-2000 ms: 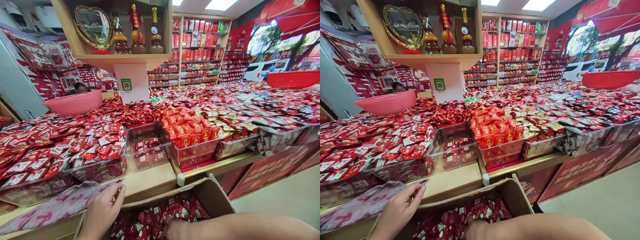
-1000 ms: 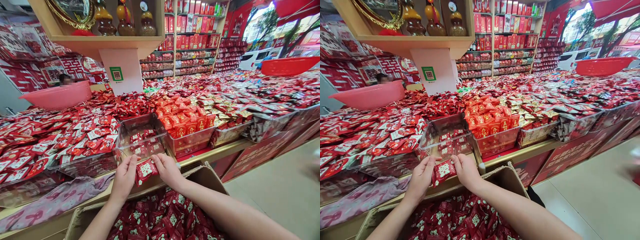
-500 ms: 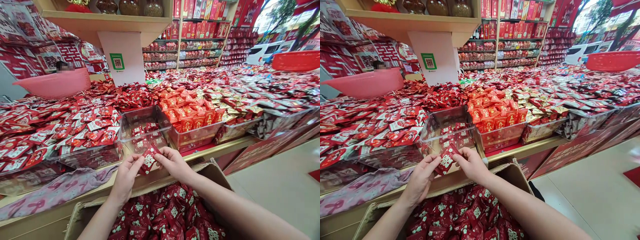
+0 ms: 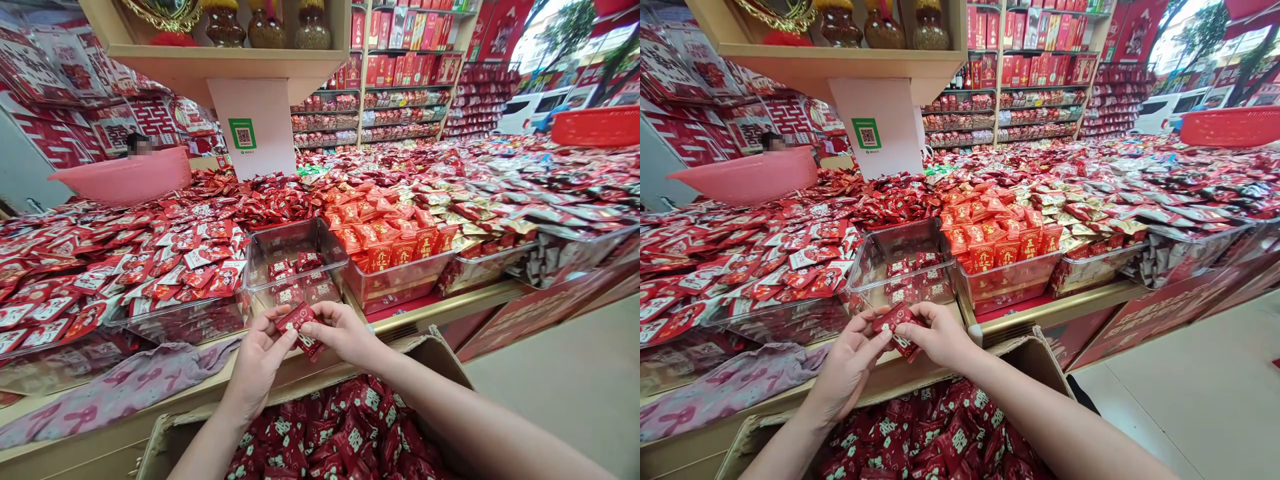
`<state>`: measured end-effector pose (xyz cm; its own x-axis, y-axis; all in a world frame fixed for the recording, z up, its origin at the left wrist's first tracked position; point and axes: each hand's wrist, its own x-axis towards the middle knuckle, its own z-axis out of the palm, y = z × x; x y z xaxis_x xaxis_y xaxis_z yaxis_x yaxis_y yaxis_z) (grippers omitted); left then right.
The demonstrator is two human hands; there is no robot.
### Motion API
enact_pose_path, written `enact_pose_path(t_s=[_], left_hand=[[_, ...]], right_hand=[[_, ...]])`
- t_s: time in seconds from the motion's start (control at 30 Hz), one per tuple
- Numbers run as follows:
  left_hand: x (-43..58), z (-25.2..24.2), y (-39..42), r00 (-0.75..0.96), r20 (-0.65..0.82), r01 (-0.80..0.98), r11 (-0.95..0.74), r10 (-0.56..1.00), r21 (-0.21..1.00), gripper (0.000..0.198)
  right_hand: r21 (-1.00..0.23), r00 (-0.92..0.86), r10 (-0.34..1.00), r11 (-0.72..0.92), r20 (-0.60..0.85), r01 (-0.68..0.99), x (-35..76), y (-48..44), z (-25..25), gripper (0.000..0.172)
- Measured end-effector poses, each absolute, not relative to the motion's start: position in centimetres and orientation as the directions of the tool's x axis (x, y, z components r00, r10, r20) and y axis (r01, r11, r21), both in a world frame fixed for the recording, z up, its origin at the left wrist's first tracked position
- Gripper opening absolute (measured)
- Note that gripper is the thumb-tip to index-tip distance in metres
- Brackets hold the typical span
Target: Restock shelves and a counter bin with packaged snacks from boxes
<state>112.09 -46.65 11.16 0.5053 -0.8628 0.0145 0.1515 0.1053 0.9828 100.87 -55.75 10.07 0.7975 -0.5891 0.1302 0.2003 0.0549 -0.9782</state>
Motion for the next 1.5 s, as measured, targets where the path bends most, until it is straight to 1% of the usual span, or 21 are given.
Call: enact_pose_path(t_s=[0.07,0.13,0.2,0.23,0.3,0.37,0.43,0.5,0.53,0.6,0.67,0.77,0.87,0.9,1.0,1.1,1.23,1.4,1.5], left_hand=[[112.1,11.0,-46.6,0.516,0.014,0.107,0.08,-0.856,0.991,0.023],[112.2,10.8,-46.6,0.524,0.013,0.109,0.082,-0.851,0.991,0.016],[112.3,10.8,-46.6,0.521,-0.011,0.159,0.084,-0.853,0.984,0.017],[112.3,10.8,-46.7,0.518,-0.024,0.174,0.078,-0.855,0.982,0.018],[112.2,10.9,-46.7,0.513,-0.027,0.149,0.058,-0.858,0.987,0.019],[112.1,11.0,-46.7,0.522,-0.003,0.093,0.054,-0.853,0.994,0.019],[112.1,10.9,-46.7,0.544,0.013,0.089,0.074,-0.839,0.993,0.019],[112.2,10.6,-46.7,0.566,0.006,0.135,0.1,-0.825,0.986,0.019],[112.2,10.5,-46.7,0.57,0.005,0.145,0.107,-0.822,0.984,0.019],[112.3,10.2,-46.7,0.57,0.02,0.109,0.1,-0.822,0.989,0.019],[112.3,10.0,-46.7,0.565,0.045,0.032,0.076,-0.824,0.997,0.02],[112.0,10.2,-46.6,0.56,0.115,-0.163,0.027,-0.821,0.986,0.023],[111.6,10.8,-46.5,0.565,0.233,-0.4,-0.016,-0.791,0.916,0.028],[111.5,11.0,-46.4,0.572,0.268,-0.445,-0.018,-0.775,0.895,0.029],[111.3,11.3,-46.4,0.587,0.311,-0.463,0.005,-0.748,0.887,0.031],[111.4,11.1,-46.4,0.577,0.284,-0.41,0.029,-0.766,0.912,0.031],[111.7,10.7,-46.2,0.576,0.246,-0.335,0.05,-0.779,0.941,0.031],[111.5,10.5,-45.9,0.603,0.245,-0.315,0.055,-0.759,0.948,0.032],[111.4,10.5,-45.8,0.632,0.178,-0.254,0.015,-0.754,0.967,0.033]], right_hand=[[-0.98,0.796,-0.58,-0.018,0.172,0.198,100.7,-55.9,10.2,0.03],[-0.979,0.776,-0.611,0.011,0.155,0.204,100.7,-56.0,10.2,0.033],[-0.978,0.745,-0.662,0.086,0.087,0.19,100.7,-55.9,10.3,0.037],[-0.98,0.737,-0.673,0.097,0.064,0.174,100.7,-55.9,10.3,0.038],[-0.991,0.746,-0.663,0.047,0.063,0.125,100.7,-55.8,10.3,0.035],[-0.993,0.744,-0.661,-0.006,0.094,0.12,100.7,-55.6,10.3,0.034],[-0.99,0.721,-0.689,0.035,0.075,0.136,100.7,-55.5,10.2,0.034],[-0.986,0.685,-0.728,0.086,0.037,0.146,100.8,-55.4,10.0,0.033],[-0.986,0.671,-0.741,0.087,0.03,0.14,100.8,-55.4,9.8,0.033],[-0.993,0.645,-0.762,0.016,0.065,0.119,100.9,-55.5,9.6,0.035],[-0.99,0.608,-0.781,-0.098,0.141,0.104,101.0,-55.5,9.4,0.036],[-0.963,0.542,-0.804,-0.267,0.245,0.039,101.0,-55.3,9.3,0.035],[-0.917,0.484,-0.819,-0.391,0.309,-0.078,100.9,-54.8,9.4,0.034],[-0.901,0.468,-0.821,-0.421,0.327,-0.108,100.8,-54.7,9.4,0.034],[-0.873,0.437,-0.816,-0.471,0.377,-0.127,100.7,-54.4,9.4,0.034],[-0.882,0.445,-0.81,-0.463,0.381,-0.087,100.7,-54.5,9.3,0.034],[-0.914,0.479,-0.804,-0.406,0.352,-0.011,100.7,-54.5,9.2,0.035],[-0.958,0.536,-0.796,-0.262,0.283,0.117,100.4,-54.0,9.3,0.031],[-0.974,0.582,-0.783,-0.143,0.22,0.175,100.4,-54.0,9.1,0.029]])
